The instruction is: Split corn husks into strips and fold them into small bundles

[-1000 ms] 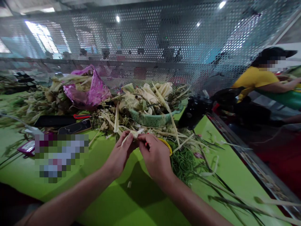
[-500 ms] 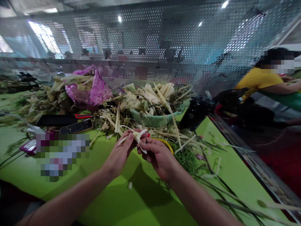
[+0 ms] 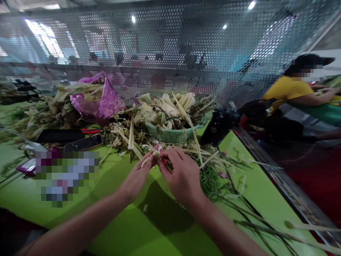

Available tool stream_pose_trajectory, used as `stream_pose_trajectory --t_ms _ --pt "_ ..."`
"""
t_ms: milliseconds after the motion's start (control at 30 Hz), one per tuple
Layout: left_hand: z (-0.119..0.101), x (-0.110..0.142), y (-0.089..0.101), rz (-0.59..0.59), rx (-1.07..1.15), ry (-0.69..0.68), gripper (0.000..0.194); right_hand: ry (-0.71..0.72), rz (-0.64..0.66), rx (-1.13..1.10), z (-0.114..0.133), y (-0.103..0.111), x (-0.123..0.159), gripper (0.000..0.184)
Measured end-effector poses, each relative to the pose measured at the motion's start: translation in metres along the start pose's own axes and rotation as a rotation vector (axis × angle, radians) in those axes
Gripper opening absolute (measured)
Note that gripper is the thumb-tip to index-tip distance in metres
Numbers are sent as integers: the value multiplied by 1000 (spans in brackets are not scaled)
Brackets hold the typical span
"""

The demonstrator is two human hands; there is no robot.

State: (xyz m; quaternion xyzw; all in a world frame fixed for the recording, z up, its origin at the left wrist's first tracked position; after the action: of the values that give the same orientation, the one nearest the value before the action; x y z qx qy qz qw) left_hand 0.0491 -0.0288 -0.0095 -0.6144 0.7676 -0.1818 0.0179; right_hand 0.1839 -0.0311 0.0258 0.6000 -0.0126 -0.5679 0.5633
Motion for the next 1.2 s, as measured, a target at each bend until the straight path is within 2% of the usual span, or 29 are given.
stream_pose_trajectory --t_ms 200,400,500,667,767,933,1067,1200 --pt "0 5 -5 -9 -126 -146 46 79 -4 164 1 3 2 12" --pt "0 5 -5 -4 -301 -208 48 57 10 147 1 4 0 13" --pt "-4 6 -5 31 -317 -161 49 -28 38 16 -2 2 0 12" --pt "-4 4 -2 94 -97 6 47 -213 124 -428 -12 -2 -2 12" --pt "1 -2 -1 150 37 48 44 -215 170 -569 -16 -4 -3 14" --pt "8 -10 0 181 293 99 38 -227 59 -335 -15 -3 -1 14" --pt "8 -13 2 145 399 130 39 -188 157 -177 -5 -7 3 19" --pt "6 -11 3 161 387 126 41 -131 168 -80 -1 -11 5 12"
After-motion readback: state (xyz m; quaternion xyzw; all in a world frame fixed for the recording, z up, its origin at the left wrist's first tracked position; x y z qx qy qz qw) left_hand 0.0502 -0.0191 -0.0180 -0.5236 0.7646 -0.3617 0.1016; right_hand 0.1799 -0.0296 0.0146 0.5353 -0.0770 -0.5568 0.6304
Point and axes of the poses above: each hand's wrist, its own x-axis away from the middle knuckle, its own y-axis out of the back of the hand, z = x × y, the point moved 2 cm from there along -x, towards the middle knuckle, and after that the axes turned 12 degrees about y, right-handed, at the moved point
